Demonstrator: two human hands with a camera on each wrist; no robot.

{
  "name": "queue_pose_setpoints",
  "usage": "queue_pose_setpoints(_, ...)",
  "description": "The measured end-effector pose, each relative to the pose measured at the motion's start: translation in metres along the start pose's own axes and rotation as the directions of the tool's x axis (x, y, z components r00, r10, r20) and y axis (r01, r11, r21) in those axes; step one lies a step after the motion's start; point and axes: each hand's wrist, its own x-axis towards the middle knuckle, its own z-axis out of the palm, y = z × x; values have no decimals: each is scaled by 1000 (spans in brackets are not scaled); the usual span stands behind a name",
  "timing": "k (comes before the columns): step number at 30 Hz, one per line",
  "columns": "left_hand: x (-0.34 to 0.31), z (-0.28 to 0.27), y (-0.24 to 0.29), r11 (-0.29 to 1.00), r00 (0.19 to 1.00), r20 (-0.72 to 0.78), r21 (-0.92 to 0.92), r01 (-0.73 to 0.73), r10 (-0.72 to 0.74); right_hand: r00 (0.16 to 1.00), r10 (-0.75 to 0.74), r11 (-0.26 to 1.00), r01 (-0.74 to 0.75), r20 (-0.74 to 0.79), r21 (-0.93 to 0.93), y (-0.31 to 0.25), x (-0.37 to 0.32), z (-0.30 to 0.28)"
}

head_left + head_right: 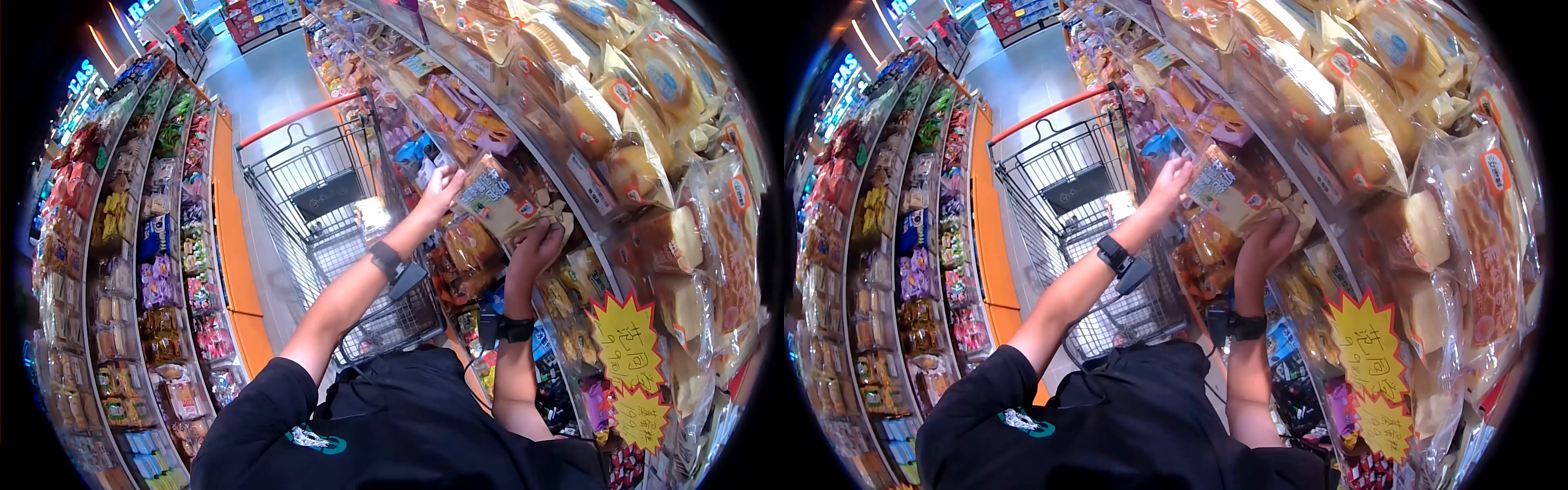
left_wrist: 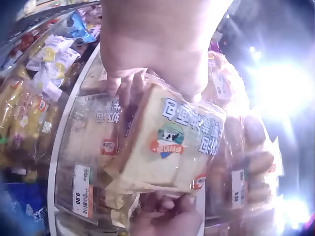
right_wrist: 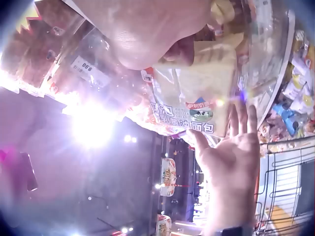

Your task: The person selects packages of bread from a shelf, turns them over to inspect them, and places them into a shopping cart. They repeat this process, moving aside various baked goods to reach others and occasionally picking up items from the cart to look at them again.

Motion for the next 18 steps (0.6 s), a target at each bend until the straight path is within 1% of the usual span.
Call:
queue_pose_setpoints(1, -4, -7, 2, 992, 998, 4, -109, 68, -68, 995, 88, 992, -91, 36, 90, -8, -5, 6)
queue_pose_setpoints(2, -6, -17, 0, 970, 987, 161, -238, 55, -17, 987, 149, 973, -157, 59, 171, -9, -9, 12)
queue_pose_setpoints(4, -23, -26, 16, 923, 982, 182, -368, 111, -46, 956, 265, 901, -292, 126, 321, -12, -17, 23)
queue_pose_setpoints(5, -33, -28, 27, 892, 979, 197, -430, 139, -58, 929, 332, 841, -371, 165, 393, -13, -21, 30)
queue_pose_setpoints(6, -41, -31, 35, 843, 983, 164, -515, 154, -79, 895, 394, 770, -446, 209, 457, -12, -25, 37)
queue_pose_setpoints(7, -45, -35, 34, 788, 984, 163, -595, 156, -72, 856, 448, 687, -515, 259, 513, -10, -29, 44)
queue_pose_setpoints(8, -45, -41, 32, 727, 985, 162, -670, 154, -60, 770, 563, 587, -628, 300, 512, -7, -32, 53)
queue_pose_setpoints(9, -47, -47, 32, 659, 987, 157, -737, 147, -44, 668, 665, 468, -721, 334, 510, -6, -36, 61)
queue_pose_setpoints(10, -55, -44, 43, 636, 991, 132, -762, 126, -38, 720, 611, 558, -687, 330, 464, -7, -44, 68)
queue_pose_setpoints(11, -52, -64, 27, 663, 972, 215, -715, 221, -93, 768, 550, 643, -641, 330, 420, -9, -52, 75)
queue_pose_setpoints(12, -56, -63, 31, 769, 986, 140, -620, 156, -86, 774, 516, 675, -631, 366, 382, -15, -55, 82)
queue_pose_setpoints(15, -57, -75, 31, 870, 998, -34, -491, 30, -54, 782, 516, 759, -606, 350, 237, -40, -41, 90)
queue_pose_setpoints(17, -61, -91, 44, 848, 992, -92, -529, 23, -85, 864, 453, 803, -503, 221, 319, -26, -14, 96)
queue_pose_setpoints(18, -60, -107, 40, 812, 991, -81, -582, 36, -103, 898, 431, 863, -440, 91, 247, -28, 0, 100)
